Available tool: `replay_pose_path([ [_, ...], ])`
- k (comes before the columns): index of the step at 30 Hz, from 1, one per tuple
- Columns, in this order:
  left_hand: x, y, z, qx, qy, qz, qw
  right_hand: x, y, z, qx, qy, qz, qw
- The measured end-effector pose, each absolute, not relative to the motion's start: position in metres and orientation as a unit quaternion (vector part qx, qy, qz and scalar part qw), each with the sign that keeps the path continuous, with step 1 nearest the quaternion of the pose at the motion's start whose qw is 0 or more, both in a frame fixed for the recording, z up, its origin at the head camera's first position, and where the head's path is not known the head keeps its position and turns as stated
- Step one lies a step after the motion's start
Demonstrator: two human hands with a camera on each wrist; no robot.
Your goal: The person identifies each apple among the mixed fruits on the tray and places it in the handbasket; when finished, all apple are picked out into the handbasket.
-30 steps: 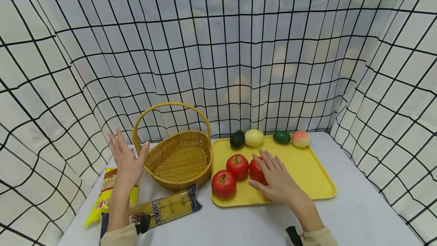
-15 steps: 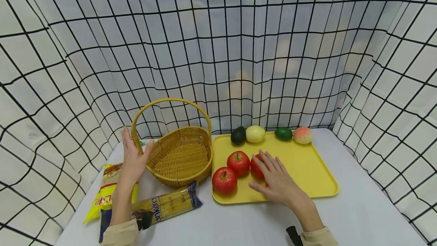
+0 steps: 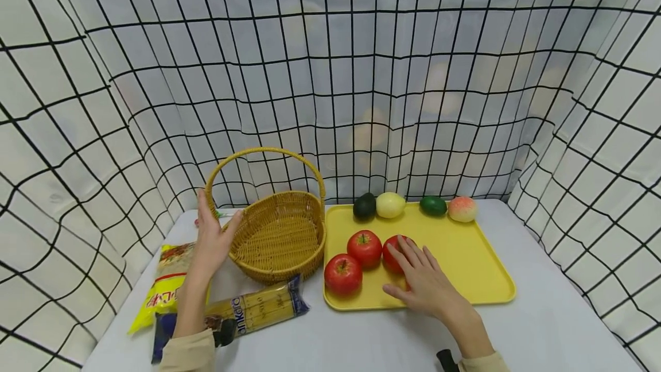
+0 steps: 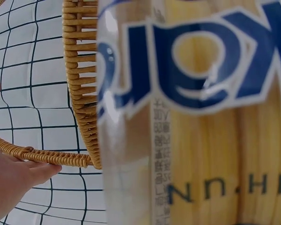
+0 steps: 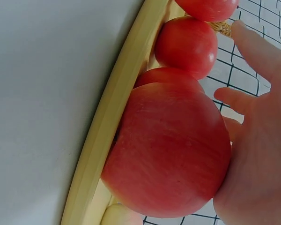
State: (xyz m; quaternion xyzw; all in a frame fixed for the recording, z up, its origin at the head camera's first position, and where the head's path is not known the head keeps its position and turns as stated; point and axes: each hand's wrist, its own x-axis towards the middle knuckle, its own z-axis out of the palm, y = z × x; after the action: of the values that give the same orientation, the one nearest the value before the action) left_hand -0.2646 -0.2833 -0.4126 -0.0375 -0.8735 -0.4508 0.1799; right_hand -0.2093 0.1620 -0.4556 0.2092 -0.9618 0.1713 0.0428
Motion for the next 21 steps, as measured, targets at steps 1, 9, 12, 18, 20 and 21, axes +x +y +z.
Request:
replay_pose_path([
  [1, -0.265, -0.283, -0.413, -0.037, -0.874, -0.45, 0.18, -0.209, 0.163, -0.456, 0.207, -0.963, 0.168, 0.046],
  [9, -0.264, -0.283, -0.412, -0.043, -0.874, -0.449, 0.181, -0.207, 0.166, -0.457, 0.203, -0.967, 0.139, 0.067],
  [12, -0.263, -0.284, -0.412, -0.043, -0.874, -0.448, 0.182, -0.206, 0.169, -0.457, 0.2, -0.968, 0.131, 0.075],
  [18, -0.261, -0.284, -0.412, -0.041, -0.877, -0.443, 0.181, -0.201, 0.178, -0.457, 0.171, -0.975, 0.126, 0.065],
  [20, -0.262, -0.284, -0.412, -0.04, -0.878, -0.441, 0.179, -0.199, 0.18, -0.458, 0.159, -0.978, 0.125, 0.053],
  [21, -0.262, -0.284, -0.412, -0.039, -0.88, -0.44, 0.177, -0.198, 0.182, -0.458, 0.155, -0.979, 0.125, 0.047],
])
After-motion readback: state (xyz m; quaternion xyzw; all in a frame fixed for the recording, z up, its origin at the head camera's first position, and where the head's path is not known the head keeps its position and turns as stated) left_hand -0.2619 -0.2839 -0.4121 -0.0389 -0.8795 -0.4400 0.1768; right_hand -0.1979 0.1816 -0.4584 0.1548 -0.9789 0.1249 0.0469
